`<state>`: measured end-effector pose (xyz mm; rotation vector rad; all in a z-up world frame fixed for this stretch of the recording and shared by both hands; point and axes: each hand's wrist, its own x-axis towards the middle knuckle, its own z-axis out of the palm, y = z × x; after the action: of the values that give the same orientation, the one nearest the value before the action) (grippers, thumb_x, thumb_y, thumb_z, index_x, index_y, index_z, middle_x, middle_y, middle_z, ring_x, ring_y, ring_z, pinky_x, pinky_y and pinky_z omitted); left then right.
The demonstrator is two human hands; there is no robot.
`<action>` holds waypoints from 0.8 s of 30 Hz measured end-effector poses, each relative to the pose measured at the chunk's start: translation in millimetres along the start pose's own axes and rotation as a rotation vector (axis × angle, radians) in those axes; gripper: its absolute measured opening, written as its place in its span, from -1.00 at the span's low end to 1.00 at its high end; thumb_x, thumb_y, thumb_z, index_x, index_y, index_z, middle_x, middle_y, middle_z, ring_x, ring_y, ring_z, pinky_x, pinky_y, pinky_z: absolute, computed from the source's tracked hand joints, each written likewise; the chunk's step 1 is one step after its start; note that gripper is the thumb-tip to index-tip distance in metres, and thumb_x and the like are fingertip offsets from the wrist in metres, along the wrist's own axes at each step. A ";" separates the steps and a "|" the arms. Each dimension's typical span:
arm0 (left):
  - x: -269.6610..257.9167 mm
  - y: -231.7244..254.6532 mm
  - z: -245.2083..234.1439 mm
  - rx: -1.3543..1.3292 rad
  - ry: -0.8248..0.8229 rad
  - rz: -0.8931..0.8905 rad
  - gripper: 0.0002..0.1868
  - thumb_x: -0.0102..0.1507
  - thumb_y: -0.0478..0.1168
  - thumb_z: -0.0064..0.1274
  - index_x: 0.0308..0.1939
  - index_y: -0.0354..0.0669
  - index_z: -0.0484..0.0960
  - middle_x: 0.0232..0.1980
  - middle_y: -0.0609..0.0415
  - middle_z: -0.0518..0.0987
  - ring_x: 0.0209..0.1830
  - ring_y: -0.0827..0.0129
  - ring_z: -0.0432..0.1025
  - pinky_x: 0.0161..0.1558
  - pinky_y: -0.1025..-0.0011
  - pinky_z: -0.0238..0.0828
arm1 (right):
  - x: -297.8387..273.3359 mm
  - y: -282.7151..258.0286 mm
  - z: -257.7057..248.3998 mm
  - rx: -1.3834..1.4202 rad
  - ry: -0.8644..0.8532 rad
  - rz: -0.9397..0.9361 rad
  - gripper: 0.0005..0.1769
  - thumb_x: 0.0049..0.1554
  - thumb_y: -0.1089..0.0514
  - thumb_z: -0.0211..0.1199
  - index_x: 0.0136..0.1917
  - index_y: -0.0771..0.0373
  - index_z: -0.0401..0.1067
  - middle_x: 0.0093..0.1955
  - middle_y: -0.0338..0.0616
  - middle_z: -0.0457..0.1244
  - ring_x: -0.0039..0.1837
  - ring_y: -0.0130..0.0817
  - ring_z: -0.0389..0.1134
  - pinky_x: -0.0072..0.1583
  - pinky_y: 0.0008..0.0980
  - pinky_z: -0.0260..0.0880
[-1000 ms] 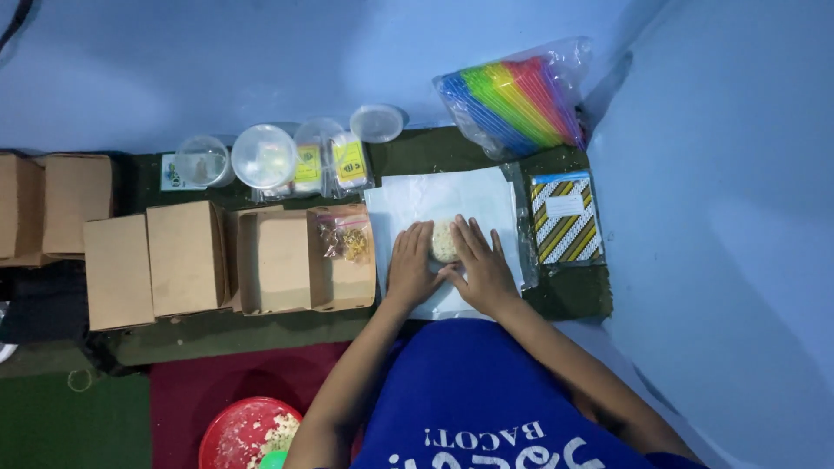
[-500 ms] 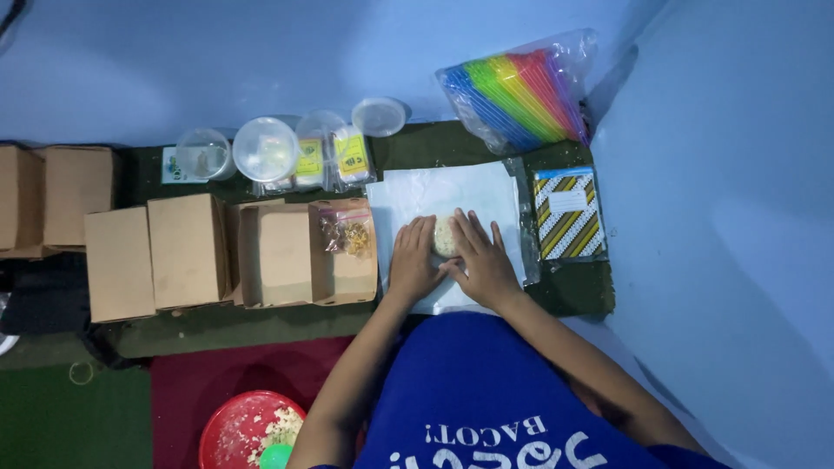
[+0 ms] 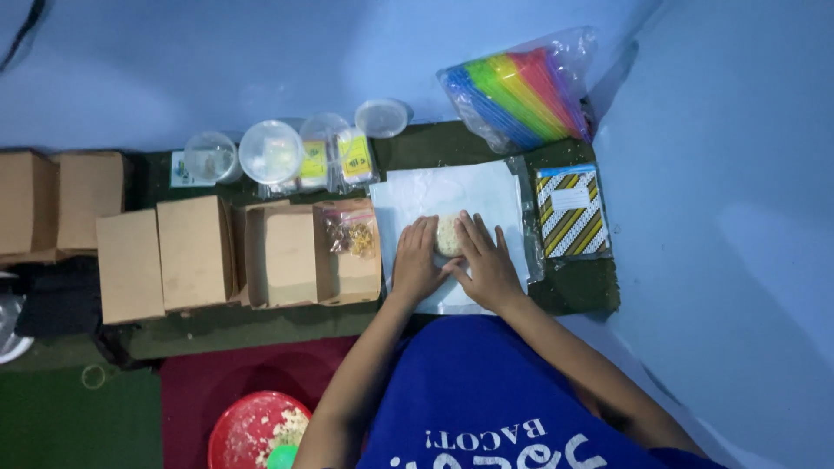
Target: The person wraps a ball of rice in paper, places it into a cardboard box, and then mixes food ingredients in a red bowl using a spoon.
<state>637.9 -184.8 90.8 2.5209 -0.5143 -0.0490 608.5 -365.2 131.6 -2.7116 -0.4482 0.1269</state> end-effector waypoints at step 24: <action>2.8 -15.4 16.5 0.028 -0.052 -0.030 0.15 -0.07 -0.04 0.44 0.53 -0.24 0.21 0.41 -0.28 0.38 0.52 -0.06 0.22 0.54 -0.02 -0.03 | 13.6 6.3 13.1 -0.104 -0.040 -0.040 -0.22 0.25 -0.13 0.07 0.65 0.13 0.05 0.73 -0.12 -0.11 0.68 -0.04 -0.07 0.50 0.40 -0.04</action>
<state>643.6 -182.5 68.8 2.5602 -0.5015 -0.1189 621.2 -361.6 116.7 -2.8036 -0.5348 0.1517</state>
